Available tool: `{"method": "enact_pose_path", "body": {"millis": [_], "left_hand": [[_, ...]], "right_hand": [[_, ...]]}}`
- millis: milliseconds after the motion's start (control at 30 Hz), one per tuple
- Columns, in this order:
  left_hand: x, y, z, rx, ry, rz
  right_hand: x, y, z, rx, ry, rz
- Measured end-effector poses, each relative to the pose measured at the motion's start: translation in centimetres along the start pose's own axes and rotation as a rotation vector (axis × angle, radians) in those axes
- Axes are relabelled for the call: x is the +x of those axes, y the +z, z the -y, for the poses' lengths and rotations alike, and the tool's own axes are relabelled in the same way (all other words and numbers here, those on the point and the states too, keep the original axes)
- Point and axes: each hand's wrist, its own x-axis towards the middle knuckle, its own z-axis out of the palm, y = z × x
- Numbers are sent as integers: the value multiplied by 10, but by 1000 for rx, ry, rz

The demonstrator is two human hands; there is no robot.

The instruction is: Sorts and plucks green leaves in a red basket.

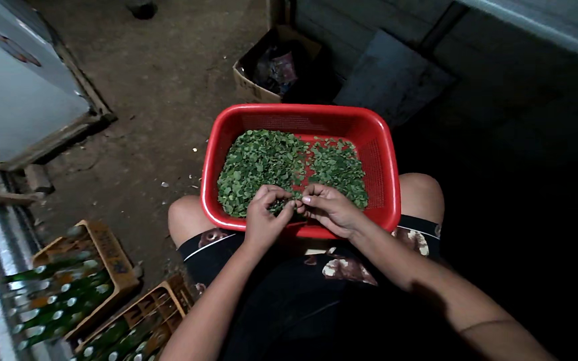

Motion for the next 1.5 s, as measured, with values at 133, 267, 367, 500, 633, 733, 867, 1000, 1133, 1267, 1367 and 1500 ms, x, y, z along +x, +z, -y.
{"method": "enact_pose_path", "body": {"millis": [133, 267, 367, 500, 633, 733, 867, 1000, 1133, 1267, 1367, 1500], "left_hand": [[0, -1, 0, 45, -3, 42], [0, -2, -2, 34, -3, 49], [1, -5, -4, 46, -18, 80], [1, -10, -7, 85, -28, 135], [2, -15, -5, 95, -15, 122], [1, -22, -5, 84, -24, 97], [0, -32, -1, 86, -20, 67], [-2, -40, 1, 123, -11, 48], [-6, -58, 2, 186, 34, -6], [-8, -103, 4, 306, 72, -108], [-14, -152, 9, 398, 5, -234], [-28, -224, 21, 752, -206, -402]], "right_hand": [[0, 2, -2, 29, -8, 7], [0, 0, -4, 25, -2, 25], [0, -2, -3, -29, -22, 59], [3, 2, -2, -192, -109, 76], [6, 7, -1, -283, -139, 54], [10, 6, 0, -265, -130, 53], [14, 7, 4, -278, -141, 45], [22, -7, 15, -905, -256, 46], [21, -29, 33, -1019, -359, -63], [11, -57, 47, -1012, -504, -180], [2, -84, 50, -996, -543, -243], [-14, -109, 56, -1028, -512, -348]]}}
